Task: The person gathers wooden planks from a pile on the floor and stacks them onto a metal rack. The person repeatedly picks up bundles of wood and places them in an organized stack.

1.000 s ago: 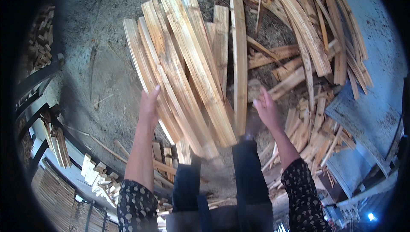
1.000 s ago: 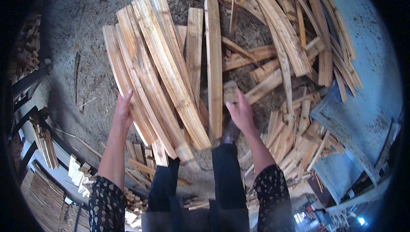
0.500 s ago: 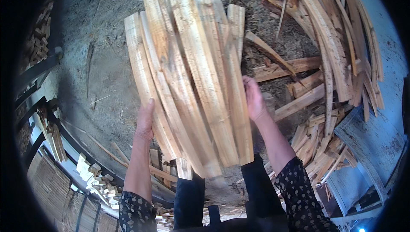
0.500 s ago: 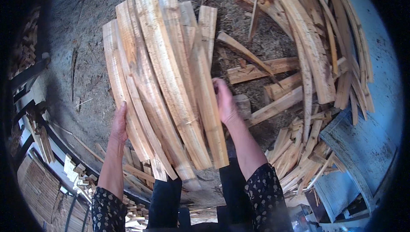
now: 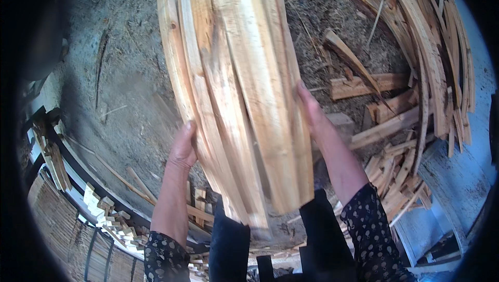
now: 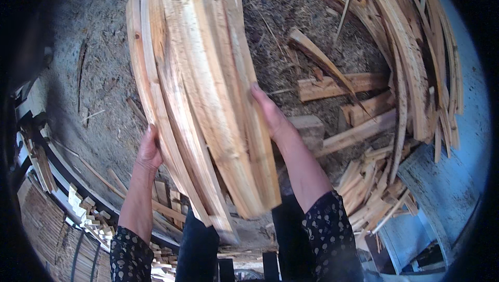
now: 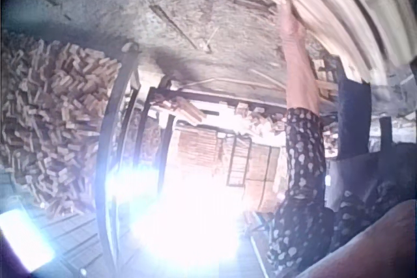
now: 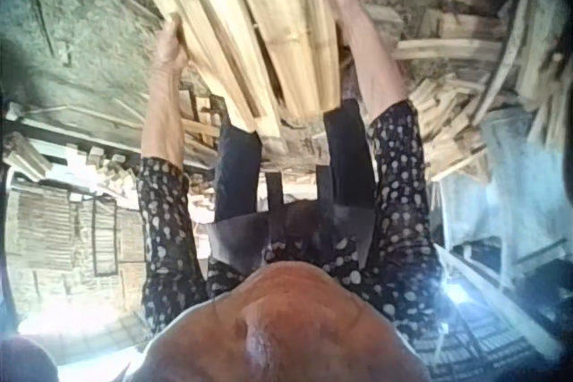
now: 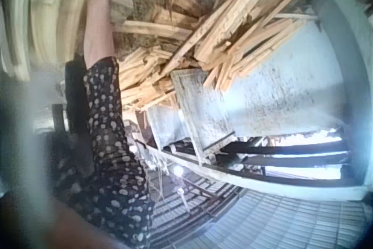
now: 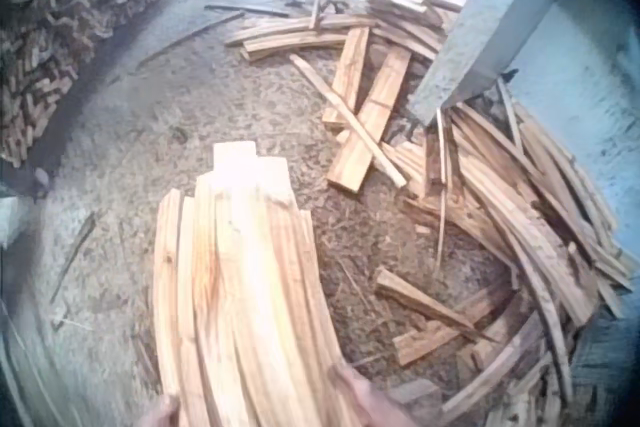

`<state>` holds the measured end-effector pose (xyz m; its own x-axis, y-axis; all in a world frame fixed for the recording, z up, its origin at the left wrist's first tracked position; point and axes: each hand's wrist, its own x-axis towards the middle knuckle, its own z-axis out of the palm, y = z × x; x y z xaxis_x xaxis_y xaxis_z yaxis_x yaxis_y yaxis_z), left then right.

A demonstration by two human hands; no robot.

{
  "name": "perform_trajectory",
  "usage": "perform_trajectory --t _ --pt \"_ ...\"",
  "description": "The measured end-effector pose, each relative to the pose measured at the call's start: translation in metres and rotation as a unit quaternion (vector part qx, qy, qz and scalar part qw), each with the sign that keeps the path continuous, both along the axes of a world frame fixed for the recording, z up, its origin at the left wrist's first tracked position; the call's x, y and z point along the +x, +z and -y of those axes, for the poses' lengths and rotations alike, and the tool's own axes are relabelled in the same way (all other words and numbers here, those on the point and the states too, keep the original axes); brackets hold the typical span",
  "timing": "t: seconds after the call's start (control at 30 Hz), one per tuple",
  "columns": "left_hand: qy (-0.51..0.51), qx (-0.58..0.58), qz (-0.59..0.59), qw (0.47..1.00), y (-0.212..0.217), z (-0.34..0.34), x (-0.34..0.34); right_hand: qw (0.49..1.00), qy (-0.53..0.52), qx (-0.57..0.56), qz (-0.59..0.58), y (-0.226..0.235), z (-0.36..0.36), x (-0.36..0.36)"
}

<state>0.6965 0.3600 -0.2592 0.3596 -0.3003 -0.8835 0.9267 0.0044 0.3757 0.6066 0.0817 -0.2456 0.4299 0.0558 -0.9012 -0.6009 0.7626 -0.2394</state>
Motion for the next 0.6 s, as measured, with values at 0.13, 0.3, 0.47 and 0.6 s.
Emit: perform_trajectory --t 0.13,0.3,0.47,0.6 --pt "0.040 -0.098 -0.034 0.994 -0.018 -0.005 0.003 0.994 -0.092 0.036 0.057 -0.032 -0.012 -0.009" --pt "-0.034 0.030 -0.046 0.998 0.031 0.017 -0.005 0.997 0.060 0.032 0.021 0.024 -0.015 -0.013" --pt "0.011 0.101 -0.134 0.986 0.119 0.029 -0.043 0.994 0.103 0.015 0.023 0.064 -0.016 -0.086" --pt "-0.027 0.075 -0.131 0.988 0.218 0.029 -0.075 0.999 0.040 -0.028 -0.010 0.207 -0.008 -0.096"
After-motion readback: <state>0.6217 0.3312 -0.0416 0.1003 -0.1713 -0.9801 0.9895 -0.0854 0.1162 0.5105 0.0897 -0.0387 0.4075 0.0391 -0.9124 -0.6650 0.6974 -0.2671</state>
